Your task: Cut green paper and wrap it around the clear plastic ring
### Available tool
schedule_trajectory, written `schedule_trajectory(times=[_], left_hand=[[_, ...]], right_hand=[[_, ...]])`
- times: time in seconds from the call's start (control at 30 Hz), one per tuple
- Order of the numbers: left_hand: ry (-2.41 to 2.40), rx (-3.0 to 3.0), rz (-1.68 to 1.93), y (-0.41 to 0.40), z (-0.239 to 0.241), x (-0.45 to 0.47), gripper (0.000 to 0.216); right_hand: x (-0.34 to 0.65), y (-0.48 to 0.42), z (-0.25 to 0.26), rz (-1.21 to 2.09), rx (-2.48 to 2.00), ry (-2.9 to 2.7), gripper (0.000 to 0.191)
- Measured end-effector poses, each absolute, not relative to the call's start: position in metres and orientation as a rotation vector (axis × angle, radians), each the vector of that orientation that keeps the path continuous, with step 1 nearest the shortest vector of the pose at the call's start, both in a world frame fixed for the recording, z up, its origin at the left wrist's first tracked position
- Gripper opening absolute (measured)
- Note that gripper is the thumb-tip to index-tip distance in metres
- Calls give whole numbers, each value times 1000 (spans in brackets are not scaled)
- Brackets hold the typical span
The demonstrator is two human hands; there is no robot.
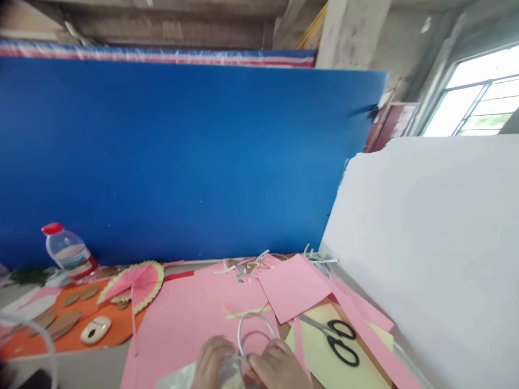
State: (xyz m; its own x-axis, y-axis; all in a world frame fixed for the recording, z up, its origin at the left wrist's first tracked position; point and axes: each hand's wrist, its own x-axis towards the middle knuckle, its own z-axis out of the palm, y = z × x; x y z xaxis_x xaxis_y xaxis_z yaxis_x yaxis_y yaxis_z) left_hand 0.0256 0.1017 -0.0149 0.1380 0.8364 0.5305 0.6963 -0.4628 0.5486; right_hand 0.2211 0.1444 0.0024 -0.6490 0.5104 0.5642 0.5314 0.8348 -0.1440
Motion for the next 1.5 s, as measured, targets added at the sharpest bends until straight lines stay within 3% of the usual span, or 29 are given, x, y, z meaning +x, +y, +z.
schedule_trajectory(times=[0.1, 0.33, 0.8, 0.83, 0.93, 0.97, 1.1, 1.27, 1.43, 1.5], left_hand=[[1443, 2162, 1218, 97, -5, 28, 41], [1483, 1931, 1146, 87, 14, 32, 14], [1598, 1788, 1059, 91, 15, 30, 28], [1582, 1800, 1050, 91, 16, 31, 28], [1495, 1864, 1009, 90, 20, 32, 27], [1473, 1883, 996, 90, 22, 32, 26], [1508, 1891, 958, 91, 23, 32, 32], [1636, 1882, 874, 94, 24, 31, 35], [1745, 1910, 743, 99, 37, 22, 27], [1836, 1890, 686, 99, 44, 14, 34]], right_hand=[[217, 136, 12, 109, -831, -2480, 17], [220, 127, 27, 310, -868, -2542, 19], [216, 126, 30, 308, -1290, -2399, 15], [216, 127, 32, 284, -1262, -2386, 16], [214, 127, 38, 289, -1152, -2392, 49], [213, 126, 39, 350, -1125, -2418, 47], [203, 118, 41, 670, -1193, -2373, 13], [193, 119, 41, 754, -1362, -2304, 7], [191, 132, 54, 754, -1344, -2371, 13], [192, 137, 59, 746, -1339, -2394, 14]])
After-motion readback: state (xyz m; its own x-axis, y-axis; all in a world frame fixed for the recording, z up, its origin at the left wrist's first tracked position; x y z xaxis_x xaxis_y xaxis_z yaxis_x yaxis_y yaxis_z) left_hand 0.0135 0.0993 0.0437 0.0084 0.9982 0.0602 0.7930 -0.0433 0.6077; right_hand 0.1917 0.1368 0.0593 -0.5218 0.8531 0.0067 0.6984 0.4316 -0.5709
